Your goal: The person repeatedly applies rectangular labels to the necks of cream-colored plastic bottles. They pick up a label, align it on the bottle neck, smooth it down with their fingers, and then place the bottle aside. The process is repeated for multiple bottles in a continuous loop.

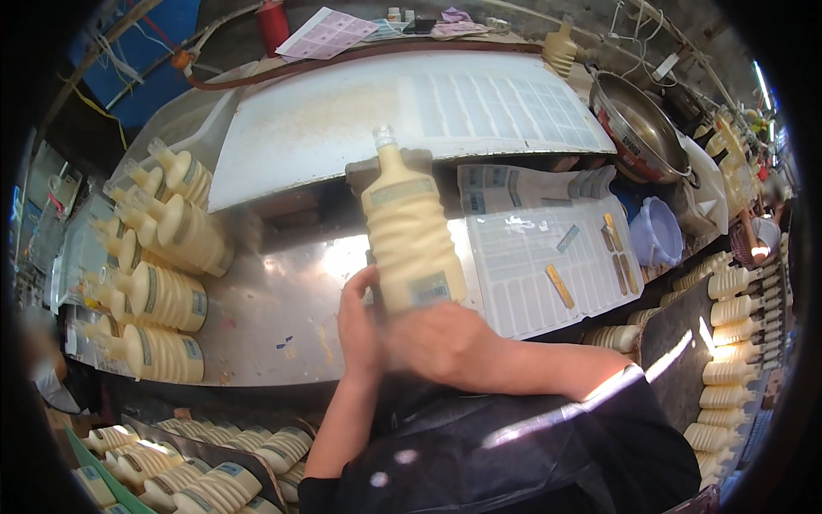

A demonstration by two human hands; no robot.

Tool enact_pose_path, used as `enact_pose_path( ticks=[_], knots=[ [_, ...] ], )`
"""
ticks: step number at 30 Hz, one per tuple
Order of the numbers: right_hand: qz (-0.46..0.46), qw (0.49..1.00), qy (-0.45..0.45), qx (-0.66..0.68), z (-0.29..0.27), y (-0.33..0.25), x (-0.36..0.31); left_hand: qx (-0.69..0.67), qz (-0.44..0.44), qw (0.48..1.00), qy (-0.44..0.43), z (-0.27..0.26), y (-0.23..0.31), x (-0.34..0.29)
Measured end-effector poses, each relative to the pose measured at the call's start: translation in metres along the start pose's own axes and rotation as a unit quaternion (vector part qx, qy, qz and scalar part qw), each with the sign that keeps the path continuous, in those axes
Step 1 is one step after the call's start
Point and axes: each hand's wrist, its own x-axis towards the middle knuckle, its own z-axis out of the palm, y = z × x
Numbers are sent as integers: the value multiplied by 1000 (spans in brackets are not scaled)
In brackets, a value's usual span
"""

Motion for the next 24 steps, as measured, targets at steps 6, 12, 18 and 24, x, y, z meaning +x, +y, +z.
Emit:
enact_pose_path(
  ticks=[6,12,18,24],
  knots=[
    [203,972,121,8,-13,34,-18,307,209,924,-94,-14,-10,-4],
    [361,898,220,118,-33,72,7,389,258,884,-37,1,-2,-4],
    [260,940,213,52,-18,78,83,396,256,882,-14,9,14,-8],
    [358,915,180,53,3,101,57,366,226,902,-31,1,4,-7]
  ],
)
